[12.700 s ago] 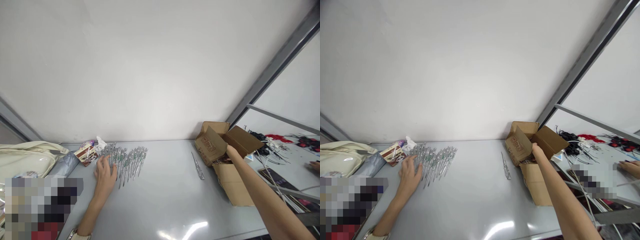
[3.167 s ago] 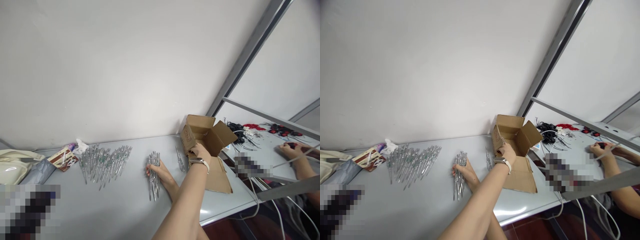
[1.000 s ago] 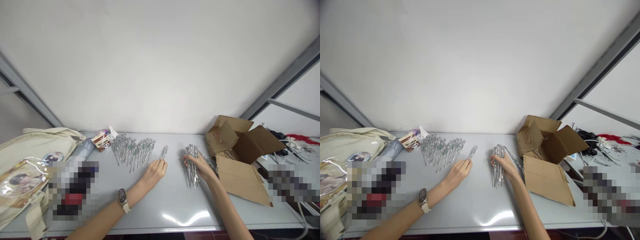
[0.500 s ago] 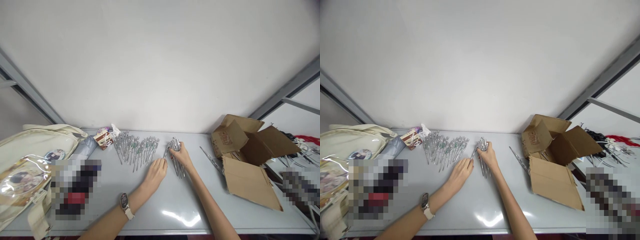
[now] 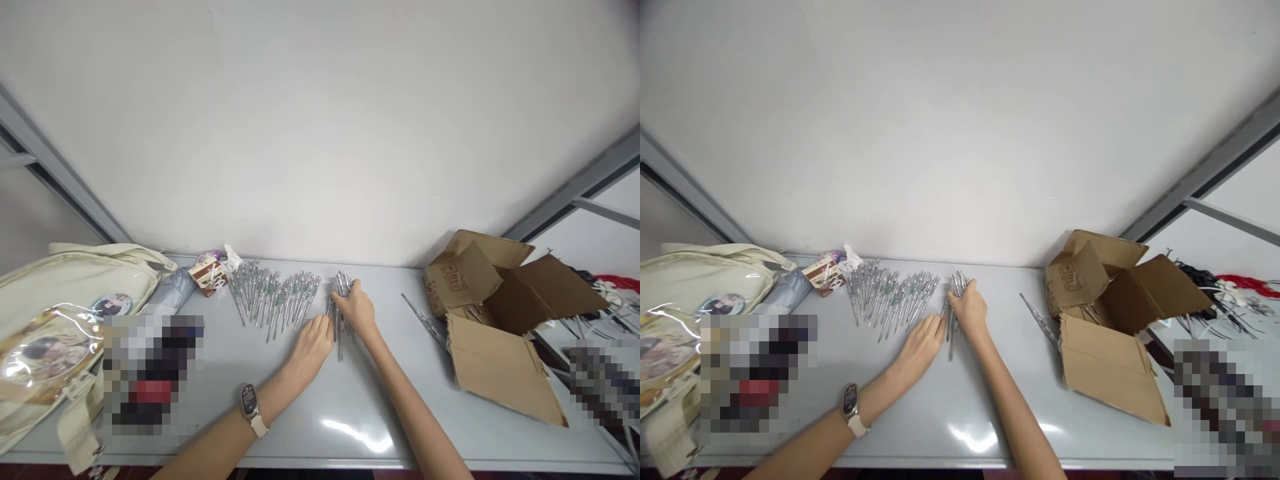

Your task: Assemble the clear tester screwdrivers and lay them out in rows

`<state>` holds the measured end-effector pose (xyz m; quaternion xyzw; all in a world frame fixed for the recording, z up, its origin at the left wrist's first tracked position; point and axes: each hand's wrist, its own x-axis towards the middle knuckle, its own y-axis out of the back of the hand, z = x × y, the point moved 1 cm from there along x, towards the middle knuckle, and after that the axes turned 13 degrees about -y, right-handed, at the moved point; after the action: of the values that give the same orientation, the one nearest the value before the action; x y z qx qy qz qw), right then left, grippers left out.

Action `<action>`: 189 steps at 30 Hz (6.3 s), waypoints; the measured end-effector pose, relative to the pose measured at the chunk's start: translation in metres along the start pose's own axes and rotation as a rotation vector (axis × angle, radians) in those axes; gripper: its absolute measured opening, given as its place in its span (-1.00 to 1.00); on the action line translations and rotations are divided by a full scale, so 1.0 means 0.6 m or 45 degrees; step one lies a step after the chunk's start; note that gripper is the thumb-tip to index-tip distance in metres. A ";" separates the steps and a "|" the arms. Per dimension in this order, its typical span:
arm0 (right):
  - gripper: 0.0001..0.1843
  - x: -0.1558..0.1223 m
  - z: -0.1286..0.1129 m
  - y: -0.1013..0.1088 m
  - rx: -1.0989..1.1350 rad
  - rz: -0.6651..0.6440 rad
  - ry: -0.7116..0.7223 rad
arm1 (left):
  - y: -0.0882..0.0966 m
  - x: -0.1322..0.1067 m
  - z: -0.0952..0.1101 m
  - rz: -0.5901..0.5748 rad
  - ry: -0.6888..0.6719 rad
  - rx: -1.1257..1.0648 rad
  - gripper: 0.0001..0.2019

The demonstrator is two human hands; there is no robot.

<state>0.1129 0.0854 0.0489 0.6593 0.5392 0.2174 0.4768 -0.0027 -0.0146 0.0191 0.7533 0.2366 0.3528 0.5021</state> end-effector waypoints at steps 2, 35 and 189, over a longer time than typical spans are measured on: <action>-0.58 -0.001 0.002 -0.003 -0.014 0.011 -0.007 | -0.001 0.000 0.000 0.002 -0.003 -0.004 -0.67; -0.42 0.043 0.053 -0.081 0.494 0.475 0.232 | -0.003 -0.002 0.003 0.218 -0.034 -0.347 -0.60; -0.72 -0.024 0.092 0.059 0.766 -0.862 0.635 | 0.013 -0.049 -0.124 0.671 0.317 -0.346 -0.83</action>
<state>0.1703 0.0519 0.0579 0.4841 0.8582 0.0367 0.1668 -0.0785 0.0054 0.0363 0.6656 0.0439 0.5886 0.4568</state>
